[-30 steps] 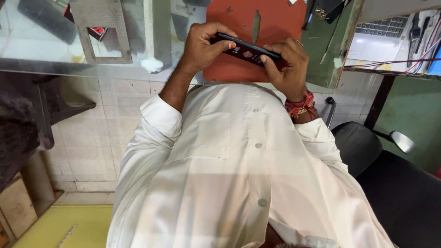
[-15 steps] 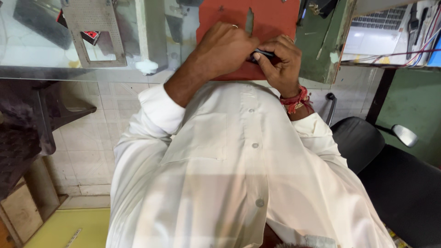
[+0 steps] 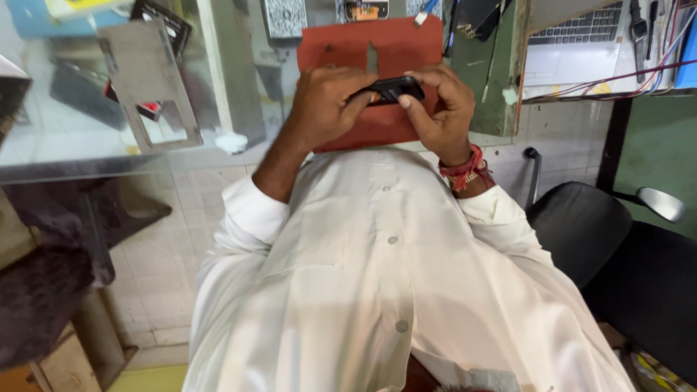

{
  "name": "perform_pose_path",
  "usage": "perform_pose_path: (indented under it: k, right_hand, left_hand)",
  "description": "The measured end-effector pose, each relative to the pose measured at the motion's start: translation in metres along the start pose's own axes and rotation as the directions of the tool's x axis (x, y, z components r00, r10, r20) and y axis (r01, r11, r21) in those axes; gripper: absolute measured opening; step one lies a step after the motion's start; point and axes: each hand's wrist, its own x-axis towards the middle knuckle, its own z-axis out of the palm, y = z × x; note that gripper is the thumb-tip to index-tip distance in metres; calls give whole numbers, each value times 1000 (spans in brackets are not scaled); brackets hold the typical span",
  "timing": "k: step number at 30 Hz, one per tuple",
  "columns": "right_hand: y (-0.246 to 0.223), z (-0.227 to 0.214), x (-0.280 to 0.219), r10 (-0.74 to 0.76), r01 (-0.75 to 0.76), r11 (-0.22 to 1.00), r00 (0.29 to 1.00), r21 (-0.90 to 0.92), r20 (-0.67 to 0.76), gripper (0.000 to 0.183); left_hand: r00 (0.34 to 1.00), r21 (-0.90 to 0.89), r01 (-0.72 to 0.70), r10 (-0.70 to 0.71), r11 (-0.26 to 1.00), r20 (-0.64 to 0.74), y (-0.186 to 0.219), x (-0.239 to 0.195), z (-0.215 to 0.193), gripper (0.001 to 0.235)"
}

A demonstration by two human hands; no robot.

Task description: The person replaces the battery in a disassembled smartphone, then reattaches the back cover and uses a prying tool to press the edges into place. The person handles the phone, battery, and back cover throughout the process.

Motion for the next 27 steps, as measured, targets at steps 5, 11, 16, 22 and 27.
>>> perform_pose_path:
  k: [5,11,16,22,27]
  right_hand:
    - [-14,4,13,-8,8,1000,1000,-6,-15,20]
    - [-24,11,29,-20,20,999,1000,38,3,21]
    - [-19,5,28,-10,9,1000,997,8,72,21]
    - [0,-3,23,-48,49,999,990,-4,135,26]
    - [21,-5,10,31,-36,999,980,21,195,21]
  left_hand:
    - [966,-447,200,-252,872,-59,0,-14,15,18]
    - [943,-597,194,-316,779,-105,-1,-20,24,18]
    - [964,-253,206,-241,945,-114,13,-16,7,17]
    - [994,263,110,-107,958,-27,30,-6,-10,15]
    - [984,396,62,-122,916,128,18,1,-3,3]
